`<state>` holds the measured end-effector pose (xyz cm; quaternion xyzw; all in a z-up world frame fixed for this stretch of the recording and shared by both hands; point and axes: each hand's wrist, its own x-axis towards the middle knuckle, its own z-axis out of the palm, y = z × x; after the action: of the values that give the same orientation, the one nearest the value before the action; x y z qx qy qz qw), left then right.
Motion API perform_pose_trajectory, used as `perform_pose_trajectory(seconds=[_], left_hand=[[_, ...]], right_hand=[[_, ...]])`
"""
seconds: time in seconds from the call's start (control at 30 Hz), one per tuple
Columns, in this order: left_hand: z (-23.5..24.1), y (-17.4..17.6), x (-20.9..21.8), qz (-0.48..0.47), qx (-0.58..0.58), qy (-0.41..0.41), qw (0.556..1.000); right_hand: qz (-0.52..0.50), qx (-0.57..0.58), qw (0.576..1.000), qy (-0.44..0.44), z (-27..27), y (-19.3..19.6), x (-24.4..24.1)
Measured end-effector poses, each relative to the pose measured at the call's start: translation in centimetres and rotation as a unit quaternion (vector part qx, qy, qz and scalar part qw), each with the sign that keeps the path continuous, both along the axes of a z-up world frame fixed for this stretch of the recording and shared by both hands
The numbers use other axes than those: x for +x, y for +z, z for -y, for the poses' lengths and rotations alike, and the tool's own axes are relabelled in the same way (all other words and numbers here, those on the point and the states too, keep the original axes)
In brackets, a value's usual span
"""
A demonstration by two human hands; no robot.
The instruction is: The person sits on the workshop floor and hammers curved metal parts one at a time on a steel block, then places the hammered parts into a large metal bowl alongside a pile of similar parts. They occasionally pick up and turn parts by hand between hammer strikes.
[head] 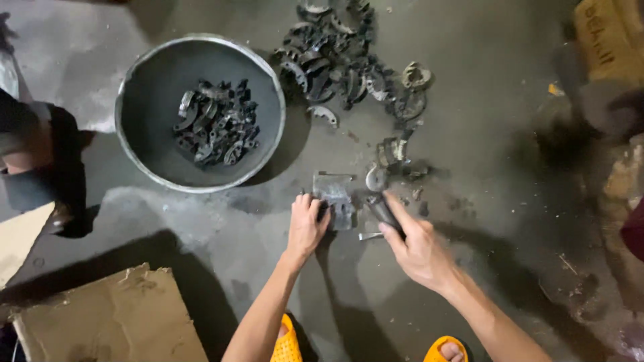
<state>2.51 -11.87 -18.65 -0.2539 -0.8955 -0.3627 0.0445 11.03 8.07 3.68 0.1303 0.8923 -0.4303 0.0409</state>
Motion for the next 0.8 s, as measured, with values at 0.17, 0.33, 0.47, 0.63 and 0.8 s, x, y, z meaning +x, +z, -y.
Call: perform_pose_trajectory(seconds=[0.17, 0.33, 0.47, 0.63, 0.8], left_hand=[[0.0, -0.6, 0.4, 0.011, 0.035, 0.013, 0.999], [-0.2, 0.2, 1.5, 0.035, 0.053, 0.003, 0.998], [-0.1, -0.1, 1.0, 0.019, 0.047, 0.016, 0.999], [0.2, -1.3, 0.9, -0.014, 0.039, 0.056, 0.998], [-0.1, -0.6, 1.8, 0.027, 0.017, 0.032, 0.999]], right_hand=[[-0.172, 0.114, 0.978, 0.016, 2.5, -5.5, -0.8], [0.069, 0.098, 0.984, 0.13, 4.0, -5.9, -3.9], [-0.006, 0.063, 0.995, 0.075, 5.8, 0.0, -4.2], [-0.225, 0.162, 0.961, 0.011, 1.2, -14.1, 0.9], [-0.001, 0.109, 0.992, 0.064, 4.8, -3.8, -3.5]])
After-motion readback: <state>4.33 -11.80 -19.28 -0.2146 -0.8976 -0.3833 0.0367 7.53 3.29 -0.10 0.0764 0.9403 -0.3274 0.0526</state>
